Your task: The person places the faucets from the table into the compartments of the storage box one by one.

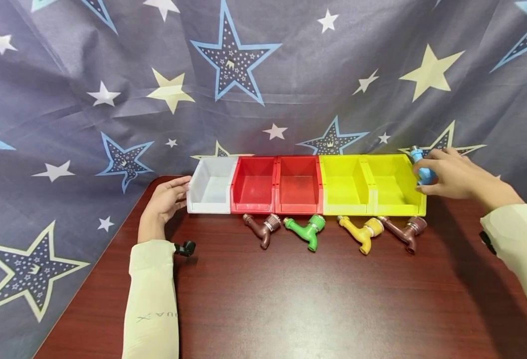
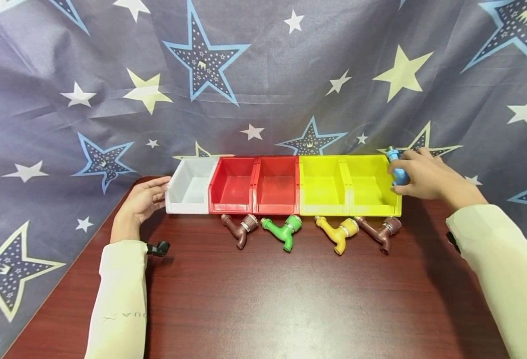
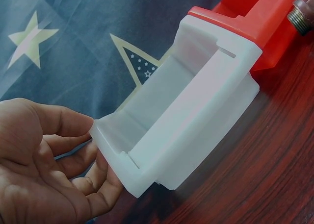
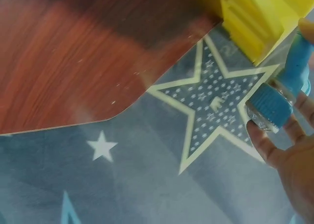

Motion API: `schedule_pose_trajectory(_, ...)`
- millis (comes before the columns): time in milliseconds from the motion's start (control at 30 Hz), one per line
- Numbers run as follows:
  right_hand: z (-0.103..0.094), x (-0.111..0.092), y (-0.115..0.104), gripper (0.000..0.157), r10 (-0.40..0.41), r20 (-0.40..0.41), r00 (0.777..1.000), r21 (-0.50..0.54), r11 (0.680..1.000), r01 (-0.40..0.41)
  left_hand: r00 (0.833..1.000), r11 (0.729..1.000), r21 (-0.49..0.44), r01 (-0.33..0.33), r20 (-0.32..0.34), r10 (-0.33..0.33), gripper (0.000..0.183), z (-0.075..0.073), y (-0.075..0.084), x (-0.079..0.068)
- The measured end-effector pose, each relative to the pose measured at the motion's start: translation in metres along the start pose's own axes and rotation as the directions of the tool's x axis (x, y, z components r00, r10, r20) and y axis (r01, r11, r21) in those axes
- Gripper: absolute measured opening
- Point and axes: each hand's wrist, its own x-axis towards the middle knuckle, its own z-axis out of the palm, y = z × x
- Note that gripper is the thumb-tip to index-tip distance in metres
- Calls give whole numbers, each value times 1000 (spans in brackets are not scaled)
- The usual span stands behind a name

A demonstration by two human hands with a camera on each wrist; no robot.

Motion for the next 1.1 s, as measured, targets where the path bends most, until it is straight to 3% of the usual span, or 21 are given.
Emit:
schedule_pose_trajectory(567,14,28,-34,39,-130,11,991,6,992,130,1000,1000,-13,3,-3,-3,52,-2,-3,1)
schedule_pose_trajectory(1100,33,40,-39,36,-178,58,982,35,984,176,1000,1000,-5,6,-7,-6,51,0,0,1)
